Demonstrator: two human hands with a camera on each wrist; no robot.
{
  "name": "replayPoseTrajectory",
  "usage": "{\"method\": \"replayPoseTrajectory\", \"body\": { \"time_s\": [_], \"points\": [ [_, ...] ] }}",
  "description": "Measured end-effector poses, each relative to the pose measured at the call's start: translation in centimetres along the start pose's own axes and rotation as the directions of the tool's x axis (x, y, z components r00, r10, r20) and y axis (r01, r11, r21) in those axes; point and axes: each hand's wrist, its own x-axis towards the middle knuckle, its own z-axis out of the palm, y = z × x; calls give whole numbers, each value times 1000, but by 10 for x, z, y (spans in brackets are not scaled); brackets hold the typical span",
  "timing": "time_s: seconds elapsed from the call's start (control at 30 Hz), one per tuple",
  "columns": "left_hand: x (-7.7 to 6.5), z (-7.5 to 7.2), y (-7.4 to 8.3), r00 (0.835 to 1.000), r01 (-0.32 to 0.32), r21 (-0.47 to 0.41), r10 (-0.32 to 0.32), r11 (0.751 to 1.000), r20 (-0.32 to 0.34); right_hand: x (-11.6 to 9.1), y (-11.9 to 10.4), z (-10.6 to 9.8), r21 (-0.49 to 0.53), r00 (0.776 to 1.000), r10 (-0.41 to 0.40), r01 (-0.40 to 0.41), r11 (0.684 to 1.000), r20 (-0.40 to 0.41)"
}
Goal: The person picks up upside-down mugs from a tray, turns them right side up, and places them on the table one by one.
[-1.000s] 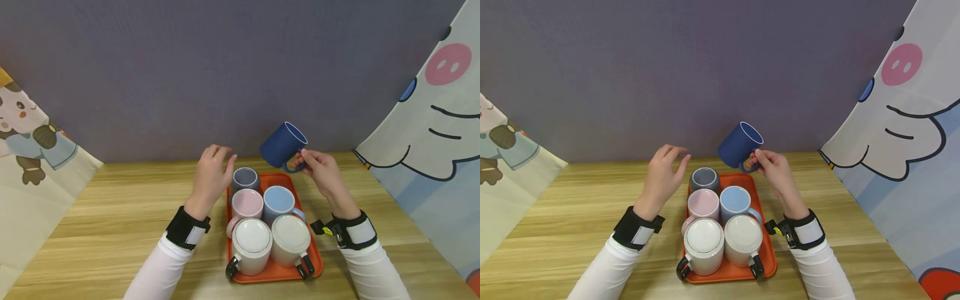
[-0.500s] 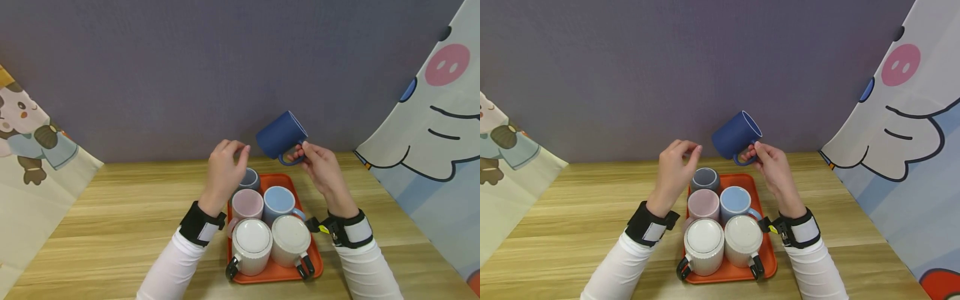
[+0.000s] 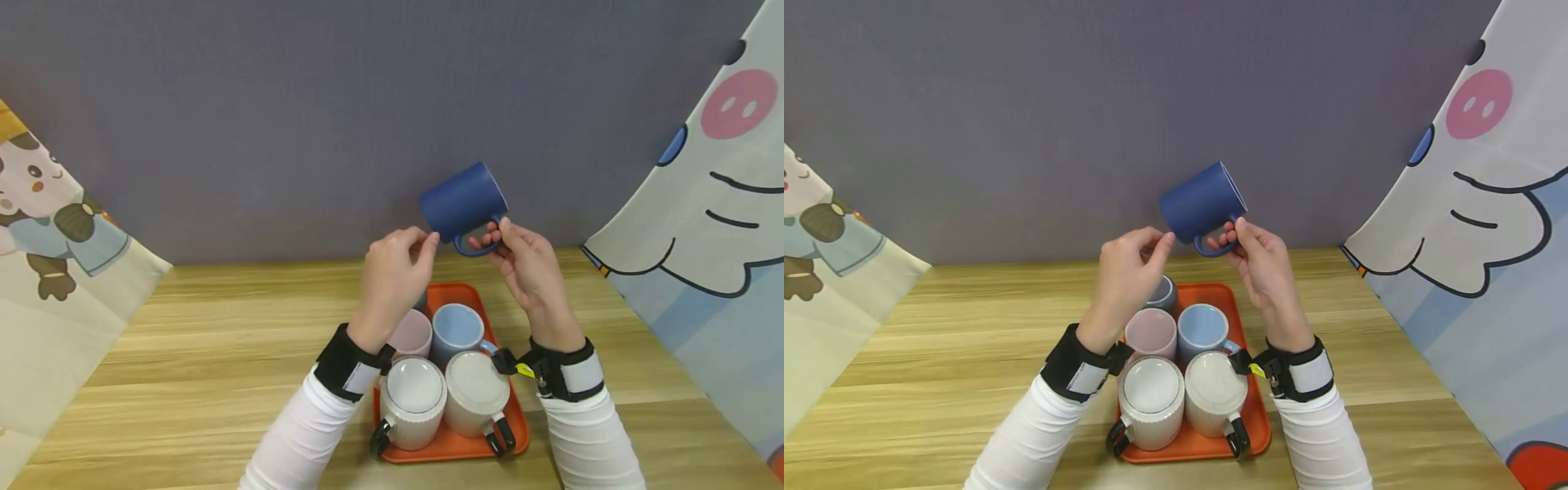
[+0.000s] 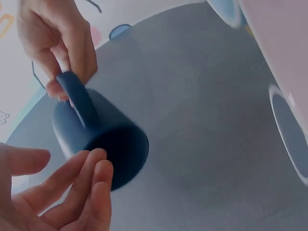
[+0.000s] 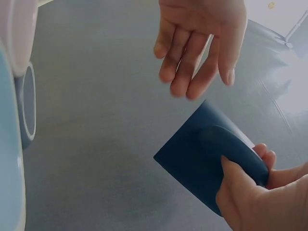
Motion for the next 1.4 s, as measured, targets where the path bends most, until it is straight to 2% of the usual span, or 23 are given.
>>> {"method": "replayPoseTrajectory", "body": {
  "time_s": [0.1,0.2,0.3,0.5,0.63,0.9,0.97,1.0,1.07,1.17,1.2,1.3,1.37,1.4],
  "points": [
    [-1,3,4,997,47,-9,-46,999,56,0,-1,3,36,1000,4,-3,999,-13],
    [-1,4,8,987,107,-36,-102,994,121,-1,-1,6,67,1000,4,-3,998,-22],
    [0,5,10,970,164,-62,-149,985,194,-2,0,8,99,1000,9,-7,995,-20],
    [2,7,14,928,251,-148,-194,957,317,-6,0,13,145,1000,27,-26,989,-11],
    [4,8,17,907,329,-204,-249,922,340,-8,1,17,140,999,32,-33,990,6],
    [3,11,14,892,421,-327,-319,846,321,-10,4,24,105,999,50,-51,993,20],
    [2,13,12,890,435,-385,-324,814,320,-10,5,25,82,998,59,-60,995,17],
    [2,13,11,888,445,-421,-328,791,323,-10,6,25,73,998,63,-64,995,16],
    [1,15,8,879,471,-493,-342,731,333,-11,7,27,61,997,74,-74,995,10],
    [1,17,5,866,499,-606,-370,619,335,-11,10,29,56,995,100,-100,993,-2],
    [1,17,4,862,506,-625,-386,595,330,-11,11,30,60,994,110,-110,992,-5],
    [1,15,3,854,511,-650,-416,562,312,-11,14,31,46,992,126,-125,991,-13],
    [0,15,2,848,518,-660,-426,544,315,-12,16,31,6,992,125,-125,992,-27],
    [0,15,1,843,524,-670,-432,526,321,-12,17,31,-23,992,124,-125,992,-35]
  ]
}}
